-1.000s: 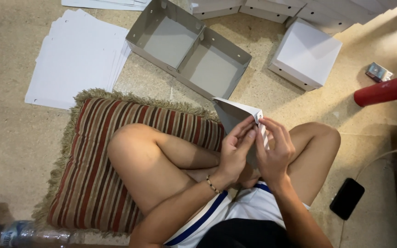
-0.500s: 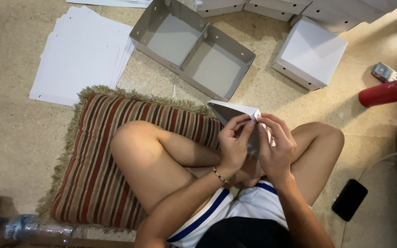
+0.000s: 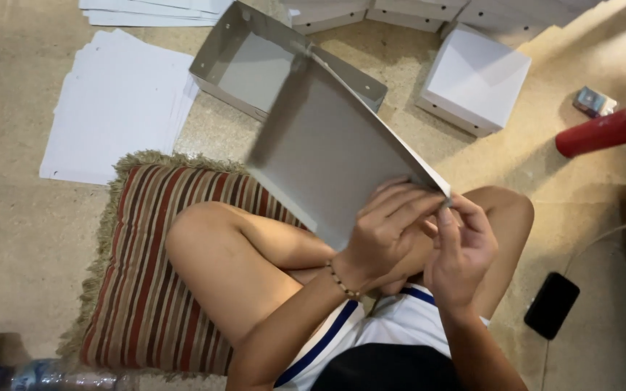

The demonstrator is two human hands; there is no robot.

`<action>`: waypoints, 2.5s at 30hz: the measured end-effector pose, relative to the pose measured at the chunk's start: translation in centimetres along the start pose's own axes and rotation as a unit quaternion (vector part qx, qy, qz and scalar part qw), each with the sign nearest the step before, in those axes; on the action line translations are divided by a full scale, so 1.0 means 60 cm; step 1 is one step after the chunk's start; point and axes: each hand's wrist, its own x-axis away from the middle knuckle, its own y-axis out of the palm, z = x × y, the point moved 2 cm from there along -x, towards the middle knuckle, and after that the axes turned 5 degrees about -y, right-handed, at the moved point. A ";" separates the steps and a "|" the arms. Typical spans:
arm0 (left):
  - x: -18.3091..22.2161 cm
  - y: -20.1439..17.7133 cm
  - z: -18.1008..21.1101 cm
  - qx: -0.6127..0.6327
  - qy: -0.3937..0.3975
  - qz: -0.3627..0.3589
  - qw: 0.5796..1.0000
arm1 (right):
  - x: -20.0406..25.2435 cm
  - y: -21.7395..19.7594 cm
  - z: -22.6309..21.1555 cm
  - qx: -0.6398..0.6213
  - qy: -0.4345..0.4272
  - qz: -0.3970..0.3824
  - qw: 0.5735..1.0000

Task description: Assembling cardboard boxes by folding flat sheets and tucking in flaps.

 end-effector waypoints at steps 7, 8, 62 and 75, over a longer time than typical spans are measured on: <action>0.021 -0.026 -0.027 -0.048 -0.074 -0.028 0.996 | 0.007 0.010 0.043 -0.064 0.141 -0.016 0.988; 0.026 -0.026 -0.032 -0.059 -0.094 -0.033 0.993 | 0.007 0.012 0.045 -0.073 0.154 -0.024 0.985; 0.018 -0.025 0.006 -0.101 -0.001 -0.034 0.994 | 0.065 0.009 0.078 -0.048 0.061 0.074 0.994; 0.132 0.048 -0.047 -0.202 0.278 -0.146 0.928 | -0.039 -0.095 0.085 0.052 0.119 -0.212 0.969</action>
